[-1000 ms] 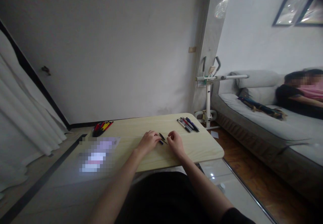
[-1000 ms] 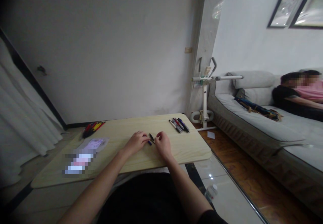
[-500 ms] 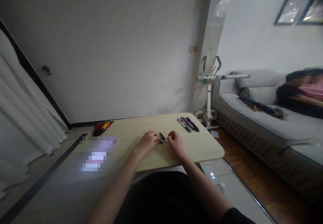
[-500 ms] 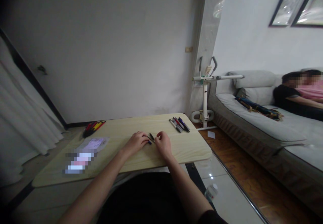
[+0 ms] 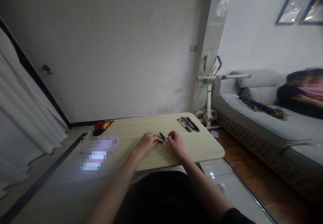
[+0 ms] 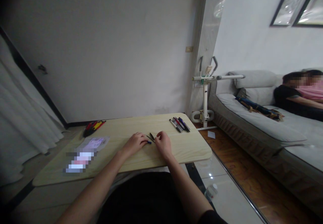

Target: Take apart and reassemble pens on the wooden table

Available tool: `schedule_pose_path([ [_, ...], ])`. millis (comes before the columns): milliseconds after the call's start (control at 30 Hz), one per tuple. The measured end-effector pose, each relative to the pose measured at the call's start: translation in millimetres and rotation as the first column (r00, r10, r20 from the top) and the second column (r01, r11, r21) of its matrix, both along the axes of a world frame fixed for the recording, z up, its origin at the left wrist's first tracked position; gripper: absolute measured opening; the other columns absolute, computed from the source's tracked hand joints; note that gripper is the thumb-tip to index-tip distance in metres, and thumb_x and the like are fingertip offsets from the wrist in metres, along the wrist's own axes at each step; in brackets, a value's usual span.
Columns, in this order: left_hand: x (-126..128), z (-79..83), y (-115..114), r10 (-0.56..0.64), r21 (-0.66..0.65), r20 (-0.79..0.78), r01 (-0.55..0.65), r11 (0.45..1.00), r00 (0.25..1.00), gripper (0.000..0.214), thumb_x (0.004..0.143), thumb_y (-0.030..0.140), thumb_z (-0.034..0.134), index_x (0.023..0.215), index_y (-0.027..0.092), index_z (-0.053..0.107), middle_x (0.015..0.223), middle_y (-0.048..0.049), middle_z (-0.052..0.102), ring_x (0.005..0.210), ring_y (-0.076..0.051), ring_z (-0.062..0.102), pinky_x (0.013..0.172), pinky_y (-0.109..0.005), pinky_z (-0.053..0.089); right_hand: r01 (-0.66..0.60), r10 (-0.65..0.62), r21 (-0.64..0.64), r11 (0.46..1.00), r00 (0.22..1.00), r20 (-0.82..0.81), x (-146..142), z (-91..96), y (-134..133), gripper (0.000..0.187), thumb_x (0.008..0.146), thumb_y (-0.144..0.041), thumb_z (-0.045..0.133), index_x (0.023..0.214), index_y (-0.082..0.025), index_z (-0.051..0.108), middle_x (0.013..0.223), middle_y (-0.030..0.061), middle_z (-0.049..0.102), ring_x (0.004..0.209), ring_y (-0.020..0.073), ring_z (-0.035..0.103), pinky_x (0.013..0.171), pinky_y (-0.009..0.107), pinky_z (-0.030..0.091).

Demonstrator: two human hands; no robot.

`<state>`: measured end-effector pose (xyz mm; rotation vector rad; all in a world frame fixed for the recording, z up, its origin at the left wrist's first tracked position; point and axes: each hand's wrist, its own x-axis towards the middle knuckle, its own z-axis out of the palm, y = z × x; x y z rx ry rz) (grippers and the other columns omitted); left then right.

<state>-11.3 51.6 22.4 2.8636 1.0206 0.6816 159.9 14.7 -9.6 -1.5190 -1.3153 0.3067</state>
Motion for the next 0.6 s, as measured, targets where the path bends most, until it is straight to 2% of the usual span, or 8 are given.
schedule_pose_path([
  [400,-5.0,-0.3,-4.0,0.022,-0.003,-0.003,-0.022,1.0,1.0,0.014,0.08,0.025,0.049,0.078,0.019,0.061,0.082,-0.004,0.059,0.081,-0.016,0.053,0.076,-0.029,0.039,-0.009,0.011,-0.017,1.0,0.994,0.104,-1.8,1.6,-1.5,0.007,0.065,-0.019,0.047,0.07,-0.018,0.052,0.065,0.0005,0.052,0.062,0.0141,0.048,0.057,0.024,0.035],
  [600,-5.8,-6.1,-1.8,0.078,0.003,0.061,-0.078,0.997,0.995,0.012,0.08,0.021,0.048,0.085,0.018,0.058,0.086,-0.0045,0.059,0.084,-0.016,0.052,0.078,-0.03,0.039,0.026,-0.024,-0.005,1.0,0.967,0.255,-10.2,8.1,-11.0,0.009,0.07,-0.017,0.047,0.076,-0.018,0.053,0.076,0.0029,0.053,0.067,0.0138,0.049,0.062,0.024,0.035],
])
